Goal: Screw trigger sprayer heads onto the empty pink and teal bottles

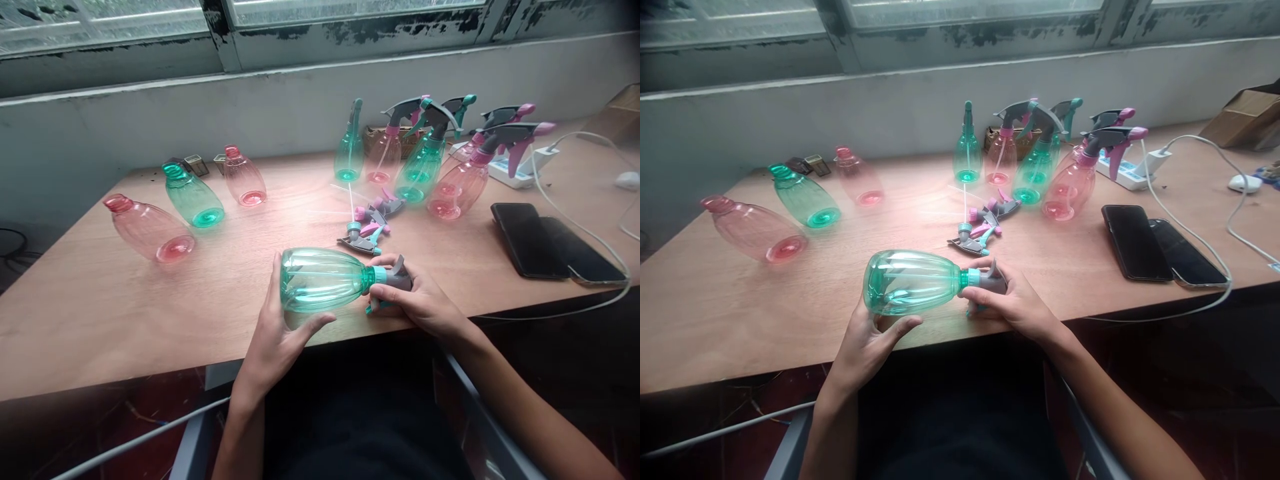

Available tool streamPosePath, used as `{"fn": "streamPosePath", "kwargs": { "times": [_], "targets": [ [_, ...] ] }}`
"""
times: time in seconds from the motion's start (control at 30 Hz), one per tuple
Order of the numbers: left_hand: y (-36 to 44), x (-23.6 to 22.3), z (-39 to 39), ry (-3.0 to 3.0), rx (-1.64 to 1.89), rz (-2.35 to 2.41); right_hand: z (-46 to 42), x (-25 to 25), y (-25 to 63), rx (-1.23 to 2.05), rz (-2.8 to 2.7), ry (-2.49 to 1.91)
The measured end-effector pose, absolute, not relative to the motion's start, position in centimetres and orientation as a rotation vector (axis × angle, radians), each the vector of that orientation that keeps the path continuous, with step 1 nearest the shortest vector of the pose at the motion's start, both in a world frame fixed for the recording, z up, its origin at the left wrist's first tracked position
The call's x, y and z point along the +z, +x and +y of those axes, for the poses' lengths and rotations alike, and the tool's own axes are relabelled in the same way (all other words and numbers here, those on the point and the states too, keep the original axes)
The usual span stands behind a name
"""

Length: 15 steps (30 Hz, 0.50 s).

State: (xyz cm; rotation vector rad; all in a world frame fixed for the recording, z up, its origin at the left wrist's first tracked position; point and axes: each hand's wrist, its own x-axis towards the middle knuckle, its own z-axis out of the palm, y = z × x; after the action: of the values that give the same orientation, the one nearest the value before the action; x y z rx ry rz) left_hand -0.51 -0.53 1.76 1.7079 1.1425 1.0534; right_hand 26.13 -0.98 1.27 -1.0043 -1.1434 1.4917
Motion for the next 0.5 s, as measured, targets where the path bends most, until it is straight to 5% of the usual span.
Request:
{"fn": "streamPosePath", "kwargs": {
  "times": [0.5],
  "targets": [
    [-0.50,1.37,-0.41,1.781,1.086,1.197,-1.08,1.33,26.01,1.501,-1.114,-0.927]
  ]
}}
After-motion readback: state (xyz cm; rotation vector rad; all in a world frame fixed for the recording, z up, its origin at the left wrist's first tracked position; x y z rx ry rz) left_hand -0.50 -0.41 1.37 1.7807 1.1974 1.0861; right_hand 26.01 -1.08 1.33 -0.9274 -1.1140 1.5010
